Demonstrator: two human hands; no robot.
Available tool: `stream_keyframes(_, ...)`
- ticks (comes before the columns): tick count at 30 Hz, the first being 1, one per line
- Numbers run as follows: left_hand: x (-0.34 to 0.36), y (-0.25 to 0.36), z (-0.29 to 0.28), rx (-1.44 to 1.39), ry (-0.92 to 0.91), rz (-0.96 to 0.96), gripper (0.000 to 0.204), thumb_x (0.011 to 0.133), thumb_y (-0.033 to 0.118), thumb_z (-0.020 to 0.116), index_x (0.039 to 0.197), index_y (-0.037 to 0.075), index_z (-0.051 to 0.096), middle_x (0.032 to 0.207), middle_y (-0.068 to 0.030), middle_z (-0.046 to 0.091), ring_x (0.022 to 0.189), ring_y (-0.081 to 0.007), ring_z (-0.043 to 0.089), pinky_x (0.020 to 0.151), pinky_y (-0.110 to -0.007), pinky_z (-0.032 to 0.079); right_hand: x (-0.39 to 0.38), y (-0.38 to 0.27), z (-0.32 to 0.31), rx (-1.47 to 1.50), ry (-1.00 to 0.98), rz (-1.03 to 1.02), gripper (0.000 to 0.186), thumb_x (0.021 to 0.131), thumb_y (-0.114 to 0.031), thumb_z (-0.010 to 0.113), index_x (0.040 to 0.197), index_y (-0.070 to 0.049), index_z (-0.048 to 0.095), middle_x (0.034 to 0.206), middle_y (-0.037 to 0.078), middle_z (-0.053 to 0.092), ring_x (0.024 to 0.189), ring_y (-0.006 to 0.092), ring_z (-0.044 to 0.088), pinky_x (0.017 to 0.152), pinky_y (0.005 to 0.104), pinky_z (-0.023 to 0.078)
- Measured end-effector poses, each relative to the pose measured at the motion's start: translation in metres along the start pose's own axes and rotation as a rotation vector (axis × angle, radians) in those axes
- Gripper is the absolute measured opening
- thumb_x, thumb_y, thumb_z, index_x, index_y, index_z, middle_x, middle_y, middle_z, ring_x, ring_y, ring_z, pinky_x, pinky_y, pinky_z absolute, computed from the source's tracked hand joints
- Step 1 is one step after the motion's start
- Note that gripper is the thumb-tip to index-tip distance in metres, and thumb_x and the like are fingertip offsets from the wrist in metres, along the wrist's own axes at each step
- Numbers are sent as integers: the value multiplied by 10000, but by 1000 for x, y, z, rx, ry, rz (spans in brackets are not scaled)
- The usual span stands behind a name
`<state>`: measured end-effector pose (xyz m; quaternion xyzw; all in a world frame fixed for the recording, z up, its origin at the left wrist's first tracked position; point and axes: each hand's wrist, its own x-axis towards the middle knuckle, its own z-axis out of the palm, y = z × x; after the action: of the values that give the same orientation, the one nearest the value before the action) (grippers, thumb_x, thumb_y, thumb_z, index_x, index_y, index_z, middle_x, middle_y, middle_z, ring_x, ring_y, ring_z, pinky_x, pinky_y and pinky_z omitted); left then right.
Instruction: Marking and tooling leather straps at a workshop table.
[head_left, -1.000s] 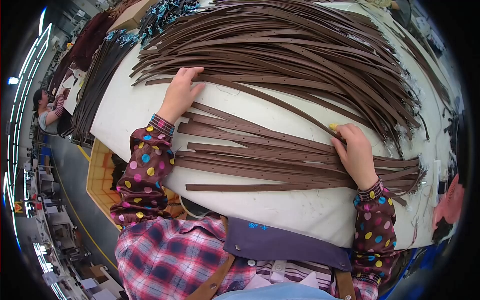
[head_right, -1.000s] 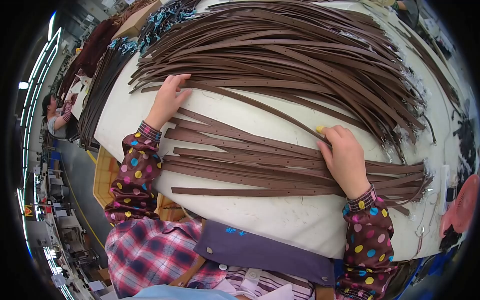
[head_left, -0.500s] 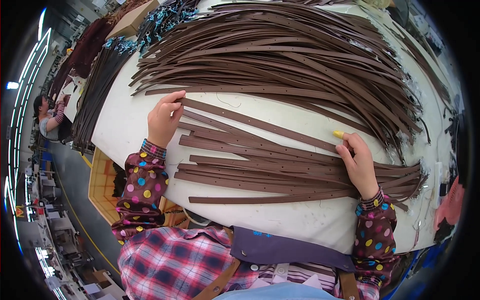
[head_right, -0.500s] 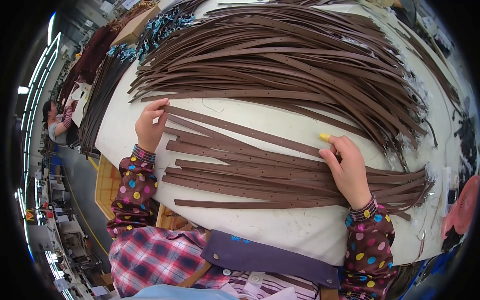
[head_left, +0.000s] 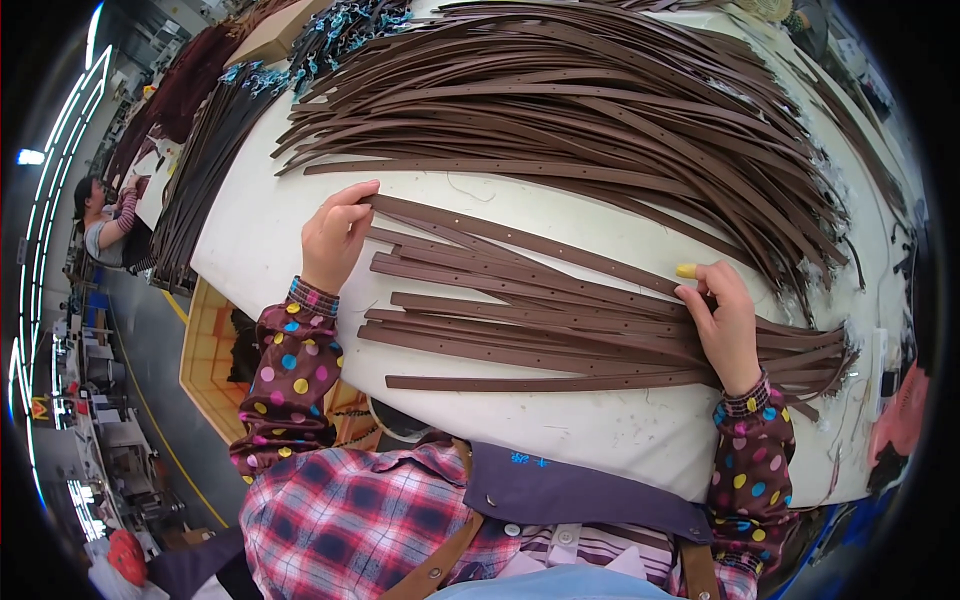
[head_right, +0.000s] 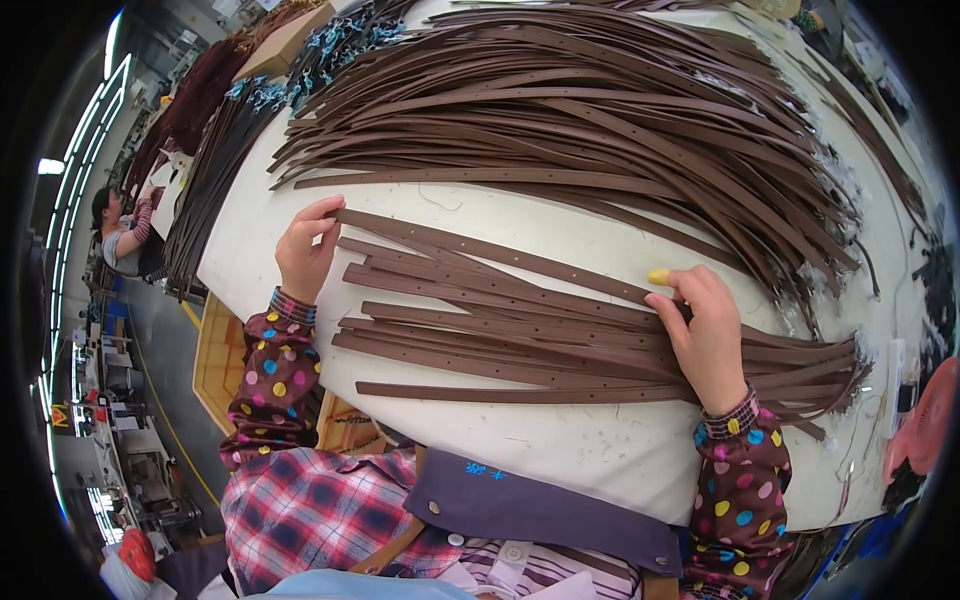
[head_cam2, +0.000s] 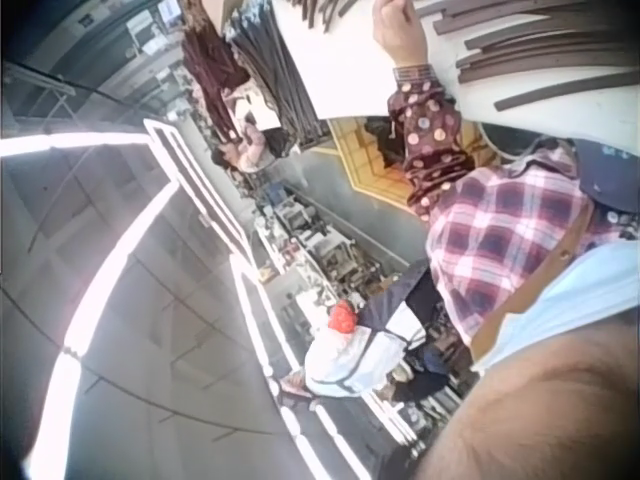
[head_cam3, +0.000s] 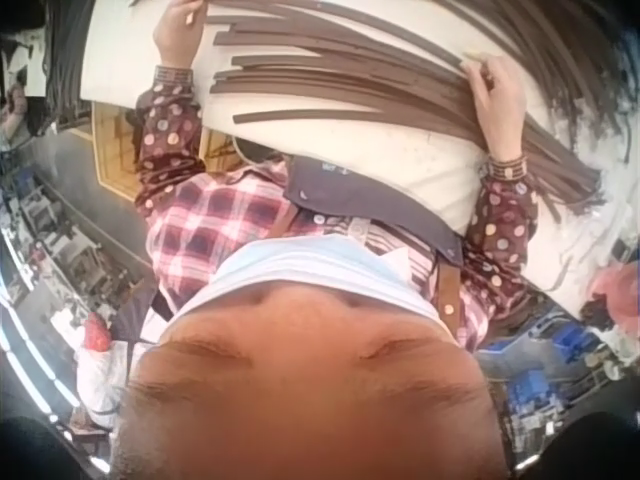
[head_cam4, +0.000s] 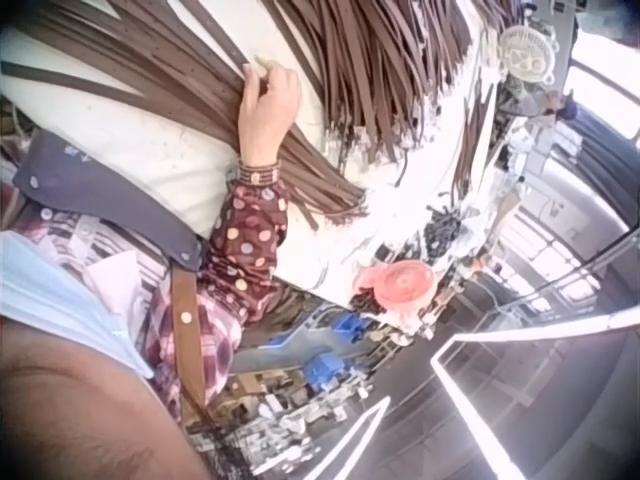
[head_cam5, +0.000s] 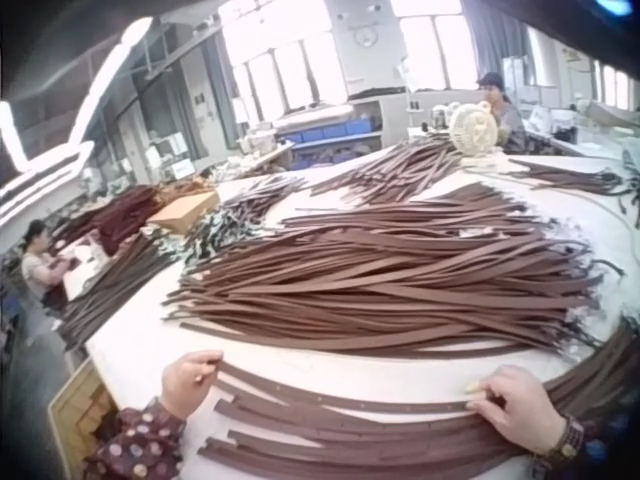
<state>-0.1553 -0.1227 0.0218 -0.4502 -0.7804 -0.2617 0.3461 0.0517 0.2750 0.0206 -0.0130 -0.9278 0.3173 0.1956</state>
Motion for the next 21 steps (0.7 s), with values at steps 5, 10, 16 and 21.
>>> stream_keyframes(5, -5, -6, -1, -556, -35, -488, 122, 867, -32, 627, 921, 25, 534, 984, -117, 684, 854, -174, 680, 688, -266, 559, 2, -7, -10, 32, -65, -99, 249, 731, -77, 757, 892, -7, 581, 755, 95, 508, 713, 267, 506, 626, 343, 409)
stream_keyframes(10, 1, 0, -2, -826, -79, -903, 73, 936, 82, 588, 977, 27, 563, 840, -30, 631, 748, -104, 631, 650, -226, 535, -2, 7, -13, -27, -167, -124, 254, 721, -84, 758, 901, -16, 592, 815, 114, 565, 758, 279, 531, 619, 347, 426)
stream_keyframes(16, 3, 4, -7, -673, -248, -1061, 124, 940, 129, 590, 1007, 25, 598, 835, -23, 622, 704, -93, 604, 654, -237, 525, -3, 1, -24, -168, -220, -133, 267, 752, -122, 732, 963, -15, 609, 917, 128, 600, 863, 308, 557, 736, 366, 455)
stream_keyframes(21, 20, 64, -26, -12, -416, -407, 218, 837, 74, 658, 1052, 52, 627, 1104, -105, 614, 1045, -281, 576, 897, -365, 462, -46, 21, -73, -353, -353, -30, 705, 712, -423, 727, 1236, 2, 522, 1213, 159, 552, 1122, 356, 485, 994, 441, 333)
